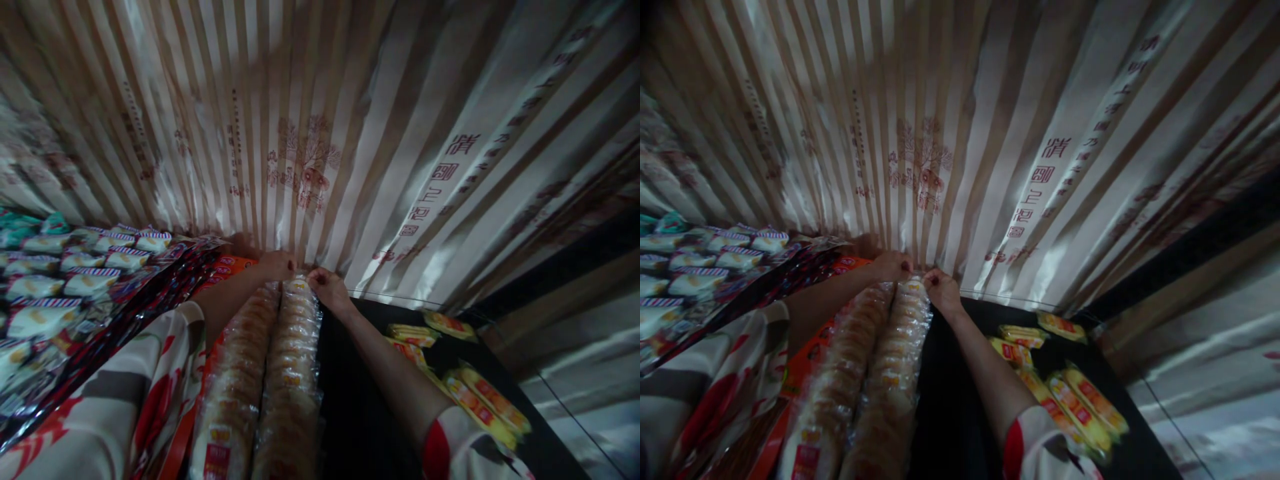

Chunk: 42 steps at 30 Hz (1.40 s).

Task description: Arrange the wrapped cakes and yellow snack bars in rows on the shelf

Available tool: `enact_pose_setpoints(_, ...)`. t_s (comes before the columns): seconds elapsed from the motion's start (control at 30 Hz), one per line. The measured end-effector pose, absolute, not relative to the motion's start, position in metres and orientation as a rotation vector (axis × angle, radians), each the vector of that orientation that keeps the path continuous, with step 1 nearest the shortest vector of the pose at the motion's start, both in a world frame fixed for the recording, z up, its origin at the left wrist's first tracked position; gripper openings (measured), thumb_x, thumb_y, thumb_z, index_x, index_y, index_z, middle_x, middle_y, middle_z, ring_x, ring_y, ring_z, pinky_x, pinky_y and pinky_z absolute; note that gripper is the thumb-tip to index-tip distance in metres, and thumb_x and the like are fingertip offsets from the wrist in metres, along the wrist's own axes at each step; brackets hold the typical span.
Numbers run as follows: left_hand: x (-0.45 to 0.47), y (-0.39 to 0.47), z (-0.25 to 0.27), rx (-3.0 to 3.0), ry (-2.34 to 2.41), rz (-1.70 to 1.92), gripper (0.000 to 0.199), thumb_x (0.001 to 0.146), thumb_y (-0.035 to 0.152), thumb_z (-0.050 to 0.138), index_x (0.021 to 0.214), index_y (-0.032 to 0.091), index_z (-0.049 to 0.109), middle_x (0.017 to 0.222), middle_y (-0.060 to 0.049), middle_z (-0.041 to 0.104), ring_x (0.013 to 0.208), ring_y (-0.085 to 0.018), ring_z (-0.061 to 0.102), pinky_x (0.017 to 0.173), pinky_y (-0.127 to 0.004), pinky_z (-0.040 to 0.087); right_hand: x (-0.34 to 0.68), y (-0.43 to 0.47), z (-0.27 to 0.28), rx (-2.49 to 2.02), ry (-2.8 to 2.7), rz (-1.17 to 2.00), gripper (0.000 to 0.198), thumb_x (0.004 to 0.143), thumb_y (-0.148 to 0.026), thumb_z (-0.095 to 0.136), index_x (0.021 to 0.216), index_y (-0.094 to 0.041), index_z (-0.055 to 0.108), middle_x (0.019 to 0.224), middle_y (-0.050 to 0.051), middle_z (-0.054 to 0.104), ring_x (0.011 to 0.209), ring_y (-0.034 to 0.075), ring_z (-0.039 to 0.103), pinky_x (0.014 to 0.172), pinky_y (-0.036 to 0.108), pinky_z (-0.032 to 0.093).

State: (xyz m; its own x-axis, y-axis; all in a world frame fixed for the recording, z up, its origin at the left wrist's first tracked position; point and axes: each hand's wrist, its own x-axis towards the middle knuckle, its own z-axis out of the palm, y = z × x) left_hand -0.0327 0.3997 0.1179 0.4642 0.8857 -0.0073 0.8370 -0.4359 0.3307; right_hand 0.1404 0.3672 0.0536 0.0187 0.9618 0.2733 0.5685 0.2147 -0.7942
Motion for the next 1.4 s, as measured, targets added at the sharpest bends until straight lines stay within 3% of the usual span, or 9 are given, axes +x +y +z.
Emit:
enact_pose_setpoints(0.17,-0.034,0.403,0.114,2.400,1.455,0.253,0.031,0.071,0.022,0.058,0.101,0.023,0.062,0.095,0.002,0.069,0.086,-0.012,0.062,0.072,-0.018,0.046,0.142,0.355,0.065,-1.513,-1.586,0.607,0.023,0.072,-0.042,0.054,0.081,-0.021,0.054,0.069,-0.001,0.060,0.062,0.014,0.057,0.062,0.026,0.045)
enact_pose_setpoints(0.33,-0.035,0.402,0.114,2.422,1.408,0.220,0.027,0.072,0.018,0.053,0.094,0.024,0.067,0.092,0.002,0.069,0.088,-0.013,0.062,0.072,-0.018,0.047,0.151,0.334,0.074,-1.583,-1.719,0.574,0.029,0.074,-0.050,0.052,0.072,-0.021,0.056,0.067,-0.001,0.060,0.061,0.014,0.056,0.061,0.027,0.042)
enact_pose_setpoints(0.63,-0.031,0.406,0.110,2.443,1.388,0.239,0.026,0.074,0.019,0.050,0.090,0.023,0.069,0.094,0.000,0.070,0.087,-0.014,0.063,0.076,-0.020,0.047,0.154,0.337,0.068,-1.417,-1.711,0.864,0.026,0.067,-0.045,0.060,0.072,-0.019,0.061,0.068,-0.001,0.061,0.062,0.013,0.055,0.064,0.025,0.043)
enact_pose_setpoints(0.9,-0.030,0.402,0.111,2.428,1.442,0.263,0.028,0.082,0.034,0.044,0.097,0.023,0.065,0.101,0.000,0.068,0.092,-0.014,0.061,0.080,-0.021,0.046,0.144,0.337,0.064,-1.507,-1.743,0.594,0.018,0.073,-0.037,0.052,0.069,-0.021,0.057,0.063,-0.002,0.058,0.058,0.013,0.052,0.060,0.024,0.041)
enact_pose_setpoints(1.03,-0.034,0.398,0.116,2.406,1.335,0.226,0.029,0.078,0.042,0.053,0.094,0.022,0.064,0.094,0.002,0.068,0.088,-0.013,0.061,0.075,-0.018,0.045,0.141,0.334,0.062,-1.584,-1.741,0.495,0.016,0.075,-0.035,0.049,0.072,-0.022,0.056,0.065,-0.001,0.059,0.060,0.014,0.054,0.060,0.025,0.041)
enact_pose_setpoints(1.4,-0.033,0.400,0.115,2.375,1.274,0.149,0.016,0.067,0.024,0.063,0.081,0.017,0.069,0.079,0.002,0.070,0.076,-0.012,0.062,0.062,-0.016,0.043,0.139,0.335,0.053,-1.533,-1.670,0.543,0.022,0.076,-0.041,0.046,0.073,-0.022,0.054,0.069,0.001,0.060,0.063,0.016,0.055,0.063,0.027,0.043)
